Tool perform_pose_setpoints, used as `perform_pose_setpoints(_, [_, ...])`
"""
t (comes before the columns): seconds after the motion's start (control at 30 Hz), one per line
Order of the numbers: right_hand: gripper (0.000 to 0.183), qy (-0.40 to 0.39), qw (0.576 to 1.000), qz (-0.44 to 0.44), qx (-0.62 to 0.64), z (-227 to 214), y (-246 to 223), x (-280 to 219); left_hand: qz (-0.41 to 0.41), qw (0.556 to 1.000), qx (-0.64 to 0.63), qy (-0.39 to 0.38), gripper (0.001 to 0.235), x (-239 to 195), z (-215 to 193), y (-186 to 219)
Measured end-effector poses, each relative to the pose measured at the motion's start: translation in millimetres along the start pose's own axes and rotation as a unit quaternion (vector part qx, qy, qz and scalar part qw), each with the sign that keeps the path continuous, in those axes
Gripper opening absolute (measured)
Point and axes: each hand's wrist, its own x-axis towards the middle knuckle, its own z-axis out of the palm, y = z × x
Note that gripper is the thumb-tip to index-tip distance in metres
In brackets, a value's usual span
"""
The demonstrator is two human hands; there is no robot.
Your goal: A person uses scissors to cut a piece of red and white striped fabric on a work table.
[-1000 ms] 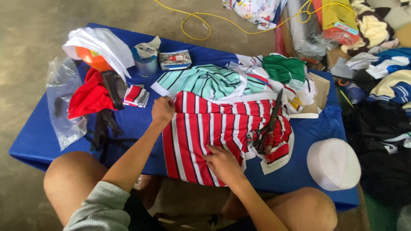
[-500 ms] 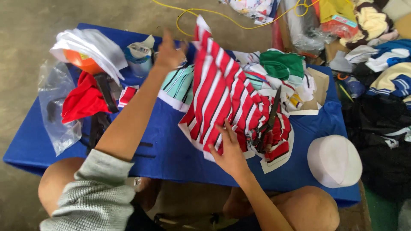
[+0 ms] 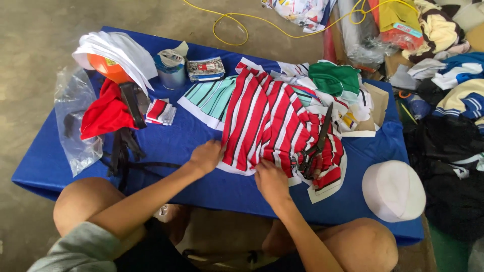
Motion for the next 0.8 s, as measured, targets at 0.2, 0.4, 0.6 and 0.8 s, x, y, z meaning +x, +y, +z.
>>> perform_pose_setpoints(0.2, [0.02, -0.079, 0.996, 0.032, -0.028, -100, -3, -4, -0.063, 0.971, -0.159, -0.168, 0.022, -22, -47, -43])
perform_pose_setpoints(0.4, [0.028, 0.048, 0.975, 0.202, 0.074, -101, 17, 0, -0.134, 0.982, -0.051, -0.127, 0.055, -48, -76, -24])
perform_pose_setpoints(0.6, [0.073, 0.014, 0.993, 0.056, 0.104, -79, -5, -7, -0.143, 0.988, -0.006, -0.054, 0.048, -23, -46, -25])
perform_pose_setpoints(0.8, [0.083, -0.168, 0.96, 0.223, -0.032, -76, 1, 0, -0.073, 0.938, -0.212, -0.266, 0.035, -48, -87, -23])
